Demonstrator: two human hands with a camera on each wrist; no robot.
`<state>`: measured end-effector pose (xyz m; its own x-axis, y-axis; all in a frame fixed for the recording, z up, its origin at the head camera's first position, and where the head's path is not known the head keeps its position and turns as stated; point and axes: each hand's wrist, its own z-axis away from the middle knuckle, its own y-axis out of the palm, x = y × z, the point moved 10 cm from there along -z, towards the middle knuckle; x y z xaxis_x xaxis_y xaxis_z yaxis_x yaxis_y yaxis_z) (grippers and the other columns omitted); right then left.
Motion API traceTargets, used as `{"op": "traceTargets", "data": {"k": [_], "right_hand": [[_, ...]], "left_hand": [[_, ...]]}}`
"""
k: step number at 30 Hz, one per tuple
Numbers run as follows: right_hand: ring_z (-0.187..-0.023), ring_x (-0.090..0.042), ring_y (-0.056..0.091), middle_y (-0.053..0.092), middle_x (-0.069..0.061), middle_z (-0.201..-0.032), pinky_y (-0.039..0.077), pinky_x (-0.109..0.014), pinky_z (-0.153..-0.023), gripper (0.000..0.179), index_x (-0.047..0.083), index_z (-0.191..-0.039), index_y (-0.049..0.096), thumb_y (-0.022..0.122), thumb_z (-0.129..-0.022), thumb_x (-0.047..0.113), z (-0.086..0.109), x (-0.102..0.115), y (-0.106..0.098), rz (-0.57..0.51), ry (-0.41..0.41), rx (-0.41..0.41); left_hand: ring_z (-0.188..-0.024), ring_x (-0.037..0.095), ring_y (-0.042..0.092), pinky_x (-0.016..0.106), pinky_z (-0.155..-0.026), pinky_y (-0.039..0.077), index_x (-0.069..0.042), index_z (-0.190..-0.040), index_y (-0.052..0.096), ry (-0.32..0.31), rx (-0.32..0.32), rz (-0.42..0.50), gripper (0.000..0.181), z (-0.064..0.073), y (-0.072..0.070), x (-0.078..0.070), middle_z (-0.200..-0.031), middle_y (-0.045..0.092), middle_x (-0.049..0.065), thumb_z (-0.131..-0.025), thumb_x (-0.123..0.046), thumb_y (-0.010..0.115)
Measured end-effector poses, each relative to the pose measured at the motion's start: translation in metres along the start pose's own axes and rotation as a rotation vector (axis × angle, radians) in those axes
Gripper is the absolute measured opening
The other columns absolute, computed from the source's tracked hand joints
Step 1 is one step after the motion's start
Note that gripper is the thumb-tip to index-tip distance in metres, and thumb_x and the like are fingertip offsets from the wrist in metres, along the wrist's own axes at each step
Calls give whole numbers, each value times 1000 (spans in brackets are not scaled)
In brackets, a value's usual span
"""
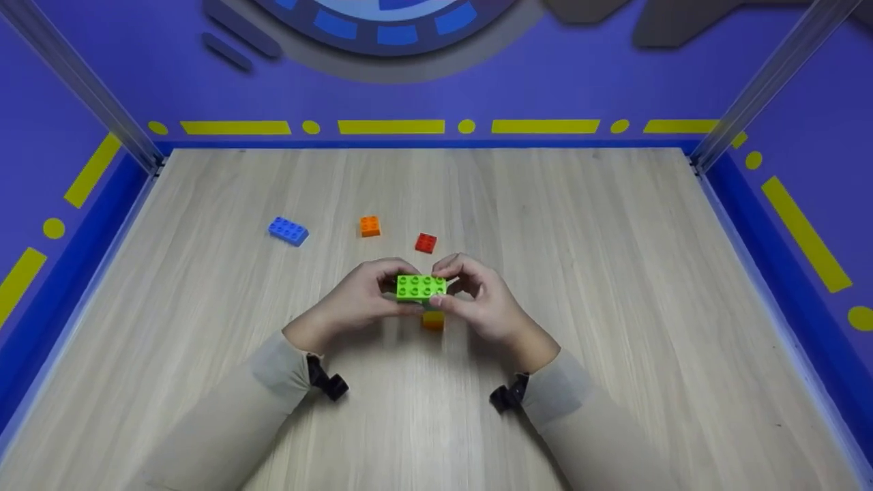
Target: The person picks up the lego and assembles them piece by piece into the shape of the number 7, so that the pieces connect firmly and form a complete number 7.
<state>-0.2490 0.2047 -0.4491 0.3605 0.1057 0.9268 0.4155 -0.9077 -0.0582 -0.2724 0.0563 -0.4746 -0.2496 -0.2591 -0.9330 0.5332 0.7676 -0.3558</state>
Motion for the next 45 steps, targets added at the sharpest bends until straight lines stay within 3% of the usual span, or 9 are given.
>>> {"op": "traceTargets", "data": {"k": [7, 10, 15, 18, 20, 23, 26, 38, 45], "right_hand": [[-107, -17, 64, 66, -6, -118, 58, -23, -87, 24, -14, -108, 58, 65, -85, -19, -1, -1, 1, -6, 12, -6], [-107, -15, 64, 66, -5, -119, 58, -23, -88, 25, -14, -110, 58, 65, -87, -18, 0, -2, 0, 7, 17, -4], [-107, -15, 63, 66, -6, -119, 58, -23, -89, 25, -14, -111, 58, 64, -87, -18, 0, 0, 1, 5, -1, 14], [-107, -15, 64, 66, -6, -119, 58, -24, -90, 25, -14, -111, 58, 64, -87, -19, 0, 0, 0, -1, -9, 13], [-107, -15, 64, 66, -6, -119, 58, -24, -90, 25, -14, -111, 58, 64, -87, -19, 0, 0, 0, -1, -12, 8], [-108, -15, 64, 67, -6, -119, 58, -23, -90, 25, -14, -110, 58, 65, -86, -18, -1, -1, 0, -3, -6, 1], [-109, -15, 64, 66, -7, -119, 58, -23, -89, 25, -14, -111, 58, 65, -86, -18, -1, -1, 0, -9, -6, -2], [-107, -17, 63, 65, -10, -121, 58, -22, -87, 28, -15, -113, 58, 62, -86, -21, 2, 2, 1, -49, -57, 29], [-108, -18, 63, 65, -11, -122, 59, -25, -90, 30, -14, -116, 58, 63, -87, -19, 1, 1, 1, -26, -35, 28]], "left_hand": [[-102, 17, 69, 29, -85, 59, -20, -120, 72, -65, -18, -106, 27, -7, -17, 15, -120, 69, -6, -93, -18, 78], [-96, 13, 68, 26, -73, 58, -16, -125, 70, -101, -50, -120, 30, -13, -23, 21, -125, 66, -4, -96, -18, 74], [-82, 14, 66, 27, -63, 56, -15, -131, 66, -144, -114, -105, 36, -26, -32, 33, -131, 63, 0, -98, -27, 74], [-83, 17, 69, 29, -70, 59, -16, -133, 64, -152, -149, -118, 39, -34, -36, 37, -135, 59, 0, -98, -30, 74], [-98, 18, 70, 33, -84, 60, -17, -135, 64, -154, -170, -138, 40, -40, -39, 39, -138, 58, 0, -98, -29, 74], [-123, 20, 63, 39, -107, 53, -21, -136, 63, -165, -201, -179, 42, -47, -42, 42, -142, 57, -1, -97, -29, 75], [-139, 21, 53, 42, -120, 42, -21, -137, 62, -174, -213, -213, 41, -53, -43, 45, -145, 56, 1, -98, -25, 74], [-142, 19, 51, 36, -122, 40, -17, -147, 57, -237, -195, -254, 46, -68, -36, 53, -149, 52, 6, -102, -17, 67], [-139, 20, 53, 34, -121, 41, -11, -149, 56, -296, -161, -372, 49, -75, -30, 54, -147, 53, 9, -102, -18, 68]]}}
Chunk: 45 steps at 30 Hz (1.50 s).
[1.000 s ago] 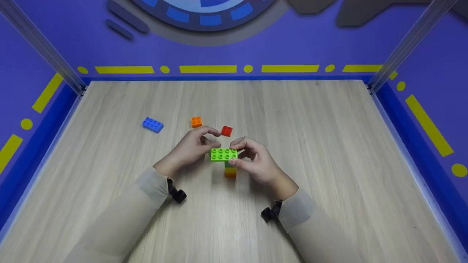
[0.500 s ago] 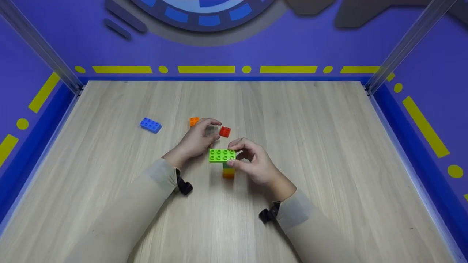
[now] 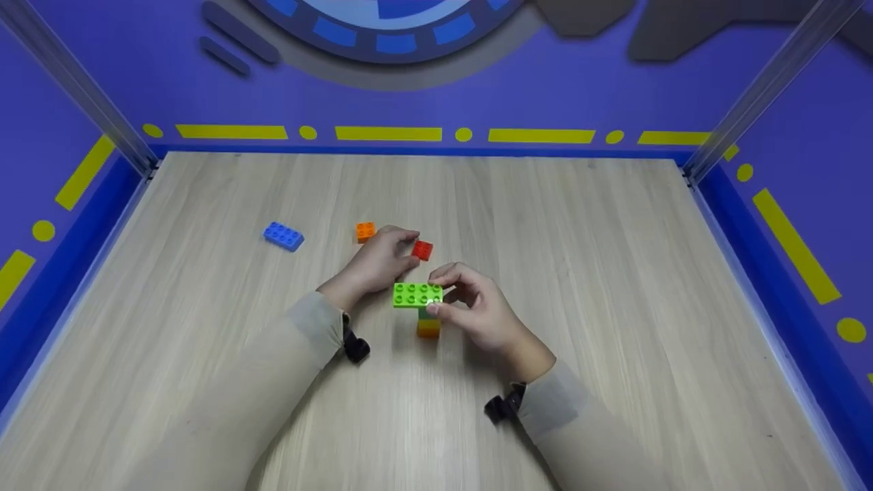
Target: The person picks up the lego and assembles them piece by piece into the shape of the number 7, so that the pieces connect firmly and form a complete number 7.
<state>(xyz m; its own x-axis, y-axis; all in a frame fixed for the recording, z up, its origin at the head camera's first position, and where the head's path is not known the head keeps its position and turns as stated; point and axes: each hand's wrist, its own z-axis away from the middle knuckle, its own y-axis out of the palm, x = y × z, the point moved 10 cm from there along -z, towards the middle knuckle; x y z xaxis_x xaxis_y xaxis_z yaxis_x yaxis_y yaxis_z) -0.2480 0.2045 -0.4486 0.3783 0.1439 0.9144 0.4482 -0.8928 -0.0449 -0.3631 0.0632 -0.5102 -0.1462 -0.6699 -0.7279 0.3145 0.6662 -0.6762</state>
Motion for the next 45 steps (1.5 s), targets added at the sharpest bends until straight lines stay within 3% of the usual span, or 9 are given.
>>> {"op": "traceTargets", "data": {"k": [4, 8, 17, 23, 31, 37, 40, 45], "right_hand": [[-108, -18, 63, 65, -10, -123, 59, -25, -90, 31, -14, -117, 58, 64, -88, -19, 0, 0, 0, 12, 4, -2], [-107, -18, 63, 65, -11, -123, 59, -25, -90, 31, -14, -117, 58, 63, -88, -18, 0, 1, 1, 15, 0, 0], [-106, -18, 64, 64, -12, -123, 59, -25, -89, 30, -15, -117, 57, 63, -88, -18, 1, 1, 0, 3, -11, 10], [-105, -18, 65, 64, -12, -123, 60, -26, -89, 30, -15, -118, 57, 65, -89, -15, 2, 0, -1, 3, 5, 4], [-105, -15, 64, 64, -7, -121, 59, -23, -89, 30, -12, -117, 58, 64, -89, -17, 1, -3, 0, 25, 41, -5], [-104, -17, 64, 64, -10, -122, 59, -24, -88, 30, -11, -119, 58, 63, -89, -16, 2, -2, 0, 25, 29, 3], [-104, -16, 63, 64, -9, -122, 59, -24, -88, 30, -10, -118, 58, 64, -89, -15, 1, -2, 0, 25, 33, 1], [-105, -16, 64, 64, -9, -122, 59, -24, -88, 29, -12, -117, 58, 64, -89, -15, 2, -2, 0, 17, 34, -6]], "left_hand": [[-127, 20, 60, 34, -113, 49, -9, -141, 63, 0, -2, -99, 39, 2, 3, -5, -138, 55, 8, -103, -19, 66], [-119, 18, 62, 33, -109, 51, -9, -132, 66, -13, -21, -139, 35, 5, 2, -5, -132, 58, 7, -101, -22, 69], [-99, 16, 60, 31, -92, 53, -11, -119, 68, 12, -49, 10, 32, 16, -9, -2, -114, 65, 4, -91, -23, 80], [-104, 20, 65, 31, -90, 55, -14, -124, 67, 48, -68, 109, 38, 30, -20, -10, -120, 65, 0, -90, -23, 81], [-118, 27, 64, 37, -101, 54, -15, -125, 68, 108, -103, 133, 38, 49, -38, -23, -121, 64, 1, -90, -25, 80], [-114, 29, 64, 33, -93, 54, -17, -126, 69, 129, -108, 164, 39, 61, -47, -24, -120, 63, 0, -90, -26, 78], [-94, 25, 65, 29, -78, 53, -18, -127, 69, 139, -111, 174, 39, 66, -51, -23, -120, 63, -1, -89, -27, 77], [-65, 14, 54, 26, -61, 50, -20, -126, 69, 142, -117, 197, 39, 76, -58, -22, -118, 64, -2, -89, -27, 78]]}}
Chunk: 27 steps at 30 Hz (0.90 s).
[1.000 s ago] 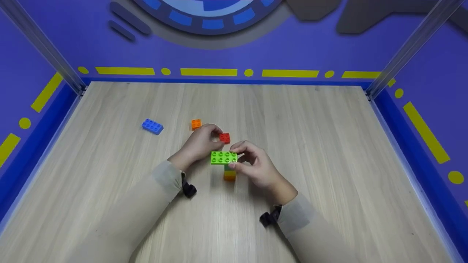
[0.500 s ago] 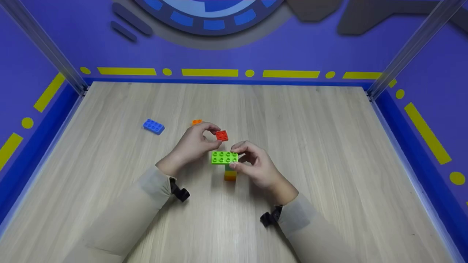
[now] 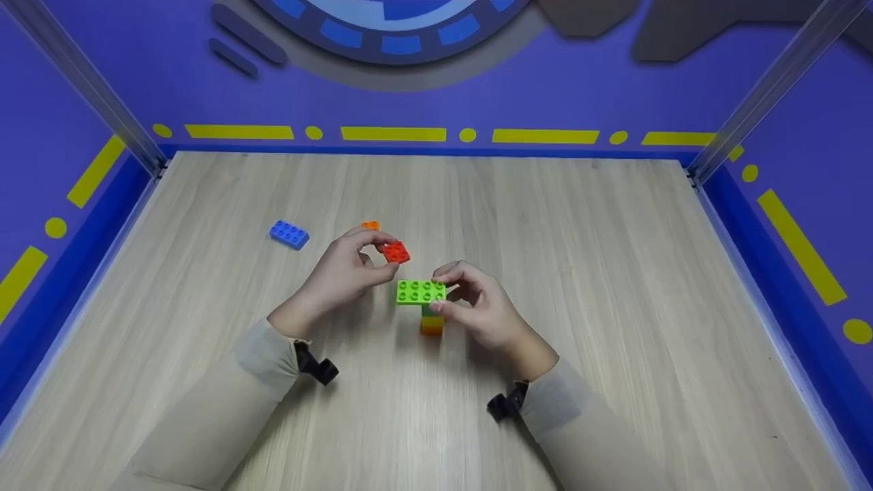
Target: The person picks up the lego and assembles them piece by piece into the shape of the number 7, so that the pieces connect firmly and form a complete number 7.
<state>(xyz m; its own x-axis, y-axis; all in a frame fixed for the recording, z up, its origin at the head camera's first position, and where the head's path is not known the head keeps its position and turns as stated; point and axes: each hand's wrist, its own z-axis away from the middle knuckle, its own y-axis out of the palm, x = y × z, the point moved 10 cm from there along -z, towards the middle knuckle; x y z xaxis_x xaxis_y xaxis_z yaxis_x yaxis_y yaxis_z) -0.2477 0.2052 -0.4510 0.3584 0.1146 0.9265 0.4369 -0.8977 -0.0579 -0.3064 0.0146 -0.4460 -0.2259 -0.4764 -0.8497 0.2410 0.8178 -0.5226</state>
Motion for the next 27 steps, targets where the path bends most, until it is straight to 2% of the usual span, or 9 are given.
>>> {"op": "traceTargets", "data": {"k": [11, 27], "right_hand": [[-106, -16, 64, 64, -11, -121, 59, -24, -88, 29, -15, -115, 57, 64, -87, -18, 0, 2, 0, -13, -33, 7], [-103, -16, 64, 65, -11, -121, 58, -24, -87, 31, -14, -117, 57, 64, -88, -19, 0, 3, 1, -4, -35, 9]], "left_hand": [[-68, 13, 53, 26, -62, 50, -21, -122, 69, -2, 9, 48, 36, 17, -6, -3, -115, 59, -1, -89, -28, 79], [-68, 11, 50, 22, -60, 45, -23, -117, 70, 63, 54, 84, 30, 37, -9, -19, -114, 63, -7, -88, -21, 78]]}}
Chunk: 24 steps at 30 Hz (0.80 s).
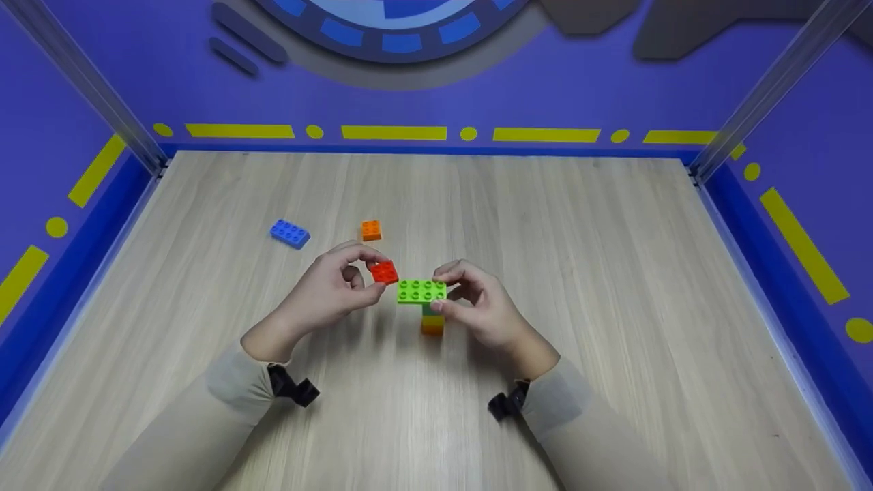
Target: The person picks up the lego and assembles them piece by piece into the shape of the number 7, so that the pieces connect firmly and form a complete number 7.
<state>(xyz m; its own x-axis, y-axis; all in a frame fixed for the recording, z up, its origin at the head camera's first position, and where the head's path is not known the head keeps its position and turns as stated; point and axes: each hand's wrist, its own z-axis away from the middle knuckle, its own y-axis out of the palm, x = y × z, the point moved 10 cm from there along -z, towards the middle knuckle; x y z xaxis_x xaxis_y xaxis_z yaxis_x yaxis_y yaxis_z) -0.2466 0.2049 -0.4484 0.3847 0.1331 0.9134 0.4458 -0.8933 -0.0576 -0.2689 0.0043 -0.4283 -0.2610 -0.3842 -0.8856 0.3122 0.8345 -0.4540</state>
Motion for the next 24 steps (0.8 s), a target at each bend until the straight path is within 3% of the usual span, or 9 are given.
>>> {"op": "traceTargets", "data": {"k": [11, 17, 24], "right_hand": [[-103, -16, 64, 65, -11, -122, 58, -24, -87, 31, -14, -118, 57, 63, -88, -18, 0, -1, 0, -13, -6, 6], [-103, -15, 64, 64, -10, -122, 58, -23, -85, 32, -15, -119, 57, 63, -87, -20, 0, -1, 0, -35, -5, 0], [-102, -15, 63, 64, -10, -122, 58, -23, -84, 32, -15, -118, 57, 63, -87, -20, 1, -3, 0, -61, 4, -4]], "left_hand": [[-67, 10, 51, 20, -61, 46, -26, -113, 73, 46, 24, 22, 29, 4, 4, 0, -108, 62, -7, -86, -20, 79], [-69, 8, 52, 19, -61, 46, -26, -111, 76, 91, 60, 92, 28, 5, 10, 1, -105, 65, -5, -85, -18, 82], [-69, 9, 55, 20, -60, 47, -27, -113, 76, 87, 100, 164, 29, 5, 17, 5, -102, 67, -4, -85, -18, 84]]}}
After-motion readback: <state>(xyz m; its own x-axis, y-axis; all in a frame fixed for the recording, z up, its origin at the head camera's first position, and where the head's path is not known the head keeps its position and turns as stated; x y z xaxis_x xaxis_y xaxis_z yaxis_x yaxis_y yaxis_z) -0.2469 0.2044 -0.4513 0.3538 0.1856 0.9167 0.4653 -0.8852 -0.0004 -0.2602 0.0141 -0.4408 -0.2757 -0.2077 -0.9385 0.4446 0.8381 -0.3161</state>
